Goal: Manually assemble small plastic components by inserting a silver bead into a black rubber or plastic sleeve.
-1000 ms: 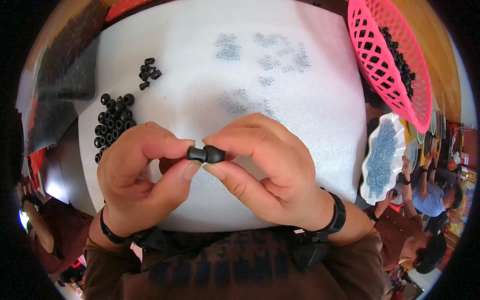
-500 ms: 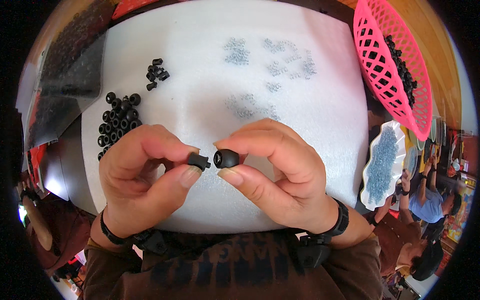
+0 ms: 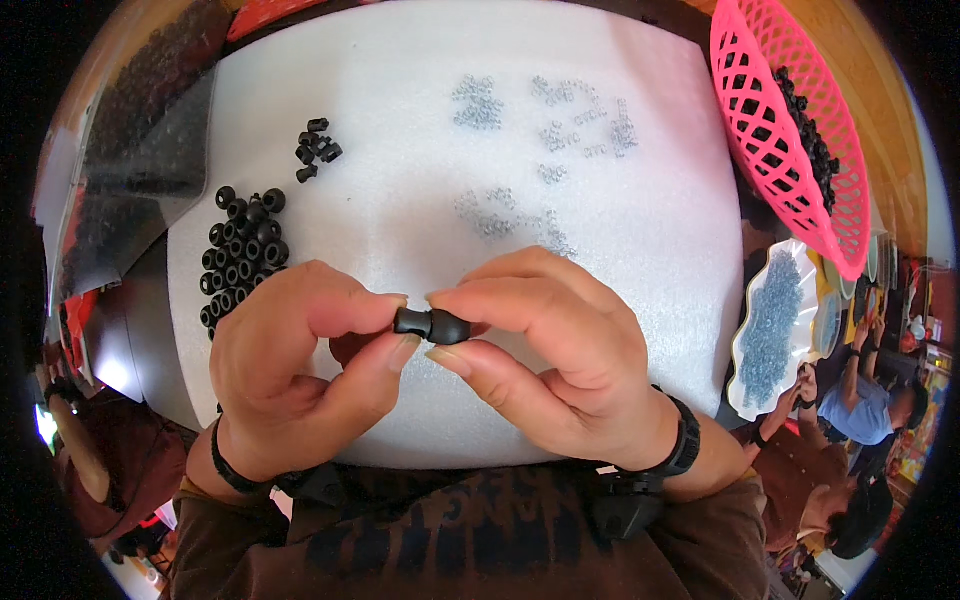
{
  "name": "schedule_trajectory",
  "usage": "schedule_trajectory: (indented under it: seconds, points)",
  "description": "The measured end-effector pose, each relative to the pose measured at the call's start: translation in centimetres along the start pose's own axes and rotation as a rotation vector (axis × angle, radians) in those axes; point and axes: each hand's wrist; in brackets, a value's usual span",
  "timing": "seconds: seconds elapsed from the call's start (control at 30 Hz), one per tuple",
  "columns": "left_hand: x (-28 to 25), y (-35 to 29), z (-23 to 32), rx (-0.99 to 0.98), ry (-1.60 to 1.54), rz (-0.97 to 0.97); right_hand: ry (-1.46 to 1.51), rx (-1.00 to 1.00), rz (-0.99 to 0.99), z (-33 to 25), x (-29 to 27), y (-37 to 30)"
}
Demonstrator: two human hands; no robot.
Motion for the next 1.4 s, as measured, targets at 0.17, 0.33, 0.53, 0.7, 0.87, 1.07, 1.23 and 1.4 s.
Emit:
schedule_trajectory:
  seconds: [0.17, 0.33, 0.53, 0.7, 0.87, 1.07, 1.23, 1.4]
  points:
    - [0.5, 0.2, -0.1, 0.114, 0.094, 0.03, -0.033, 0.004, 0.013, 0.0, 0.1, 0.0]
    - [1.0, -0.8, -0.2, 0.246, 0.313, 0.06, -0.031, 0.011, 0.003, 0.1, 0.1, 0.0]
    - [1.4, -1.1, 0.4, 0.302, 0.491, 0.018, 0.01, 0.048, 0.003, 0.5, 0.3, -0.4]
    - [2.4, -1.3, 0.2, 0.239, 0.426, 0.075, 0.311, 0.184, 0.006, 0.9, 0.5, -0.8]
    - [2.3, -1.5, 0.6, 0.145, 0.436, 0.038, 0.712, 0.363, -0.012, 0.6, 0.8, -1.0]
    - [2.4, -1.0, -0.5, 0.281, 0.455, 0.073, 0.901, 0.47, -0.07, 0.5, 0.9, -1.1]
    - [1.4, -0.5, -0.8, 0.311, 0.345, 0.015, 0.904, 0.541, -0.13, 0.3, 0.8, -1.1]
    - [1.4, -0.5, -0.5, 0.294, 0.289, 0.037, 0.967, 0.591, -0.169, 0.0, 0.6, -1.2]
Point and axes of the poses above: each hand's wrist, its own y-axis towards the middle knuckle, its own x-axis out of the palm, z = x × y, and after that the axes turned 7 degrees about x, right-handed
